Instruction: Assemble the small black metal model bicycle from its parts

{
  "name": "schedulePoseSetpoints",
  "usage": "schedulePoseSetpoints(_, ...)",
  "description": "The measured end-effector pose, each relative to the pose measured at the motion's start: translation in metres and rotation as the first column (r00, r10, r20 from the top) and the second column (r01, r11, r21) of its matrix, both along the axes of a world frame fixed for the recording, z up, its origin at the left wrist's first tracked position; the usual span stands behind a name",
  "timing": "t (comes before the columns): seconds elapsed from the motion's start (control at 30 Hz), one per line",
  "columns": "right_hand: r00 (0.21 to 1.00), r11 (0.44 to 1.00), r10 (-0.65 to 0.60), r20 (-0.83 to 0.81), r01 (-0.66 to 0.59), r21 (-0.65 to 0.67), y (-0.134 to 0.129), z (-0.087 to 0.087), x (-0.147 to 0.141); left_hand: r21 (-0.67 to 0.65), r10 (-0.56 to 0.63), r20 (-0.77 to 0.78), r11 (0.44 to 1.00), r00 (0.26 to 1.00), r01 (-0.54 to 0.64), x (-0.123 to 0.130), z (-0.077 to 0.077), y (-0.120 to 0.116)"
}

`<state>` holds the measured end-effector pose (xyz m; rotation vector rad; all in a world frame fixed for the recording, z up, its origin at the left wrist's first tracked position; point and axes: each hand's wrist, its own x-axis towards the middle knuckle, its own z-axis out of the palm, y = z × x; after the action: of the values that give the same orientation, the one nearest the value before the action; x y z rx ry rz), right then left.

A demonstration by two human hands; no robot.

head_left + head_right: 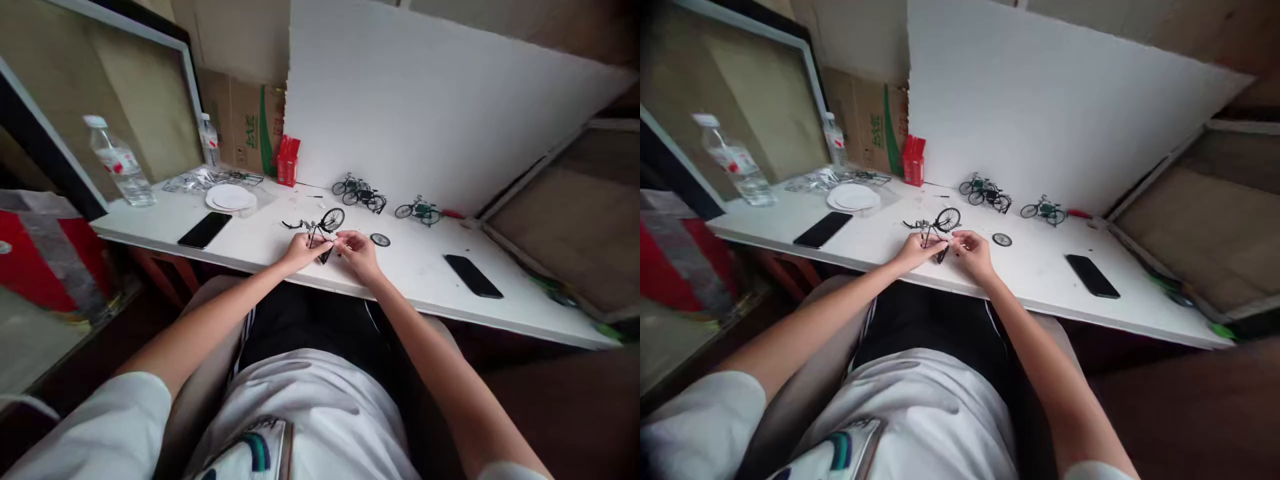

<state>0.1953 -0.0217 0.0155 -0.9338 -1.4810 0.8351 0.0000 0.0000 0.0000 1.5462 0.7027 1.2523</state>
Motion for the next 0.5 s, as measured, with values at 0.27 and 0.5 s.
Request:
schedulePoseSetpoints(0.27, 1.000, 1.000, 0.016, 0.004, -0.016, -0.002, 0.0005, 0.0003, 0.0010, -0.018, -0.007, 0.020, 1.000, 1.000, 0.007, -0.0021, 0.0013, 0.0008)
schedulePoseSetpoints(0.5, 0.963, 0.962, -0.257, 0.077, 0.248, 0.114, -0.0006, 0.0037, -0.0004, -0.135, 0.037, 0.139, 0.991, 0.990, -0.018, -0.0028, 0.0059, -0.0003)
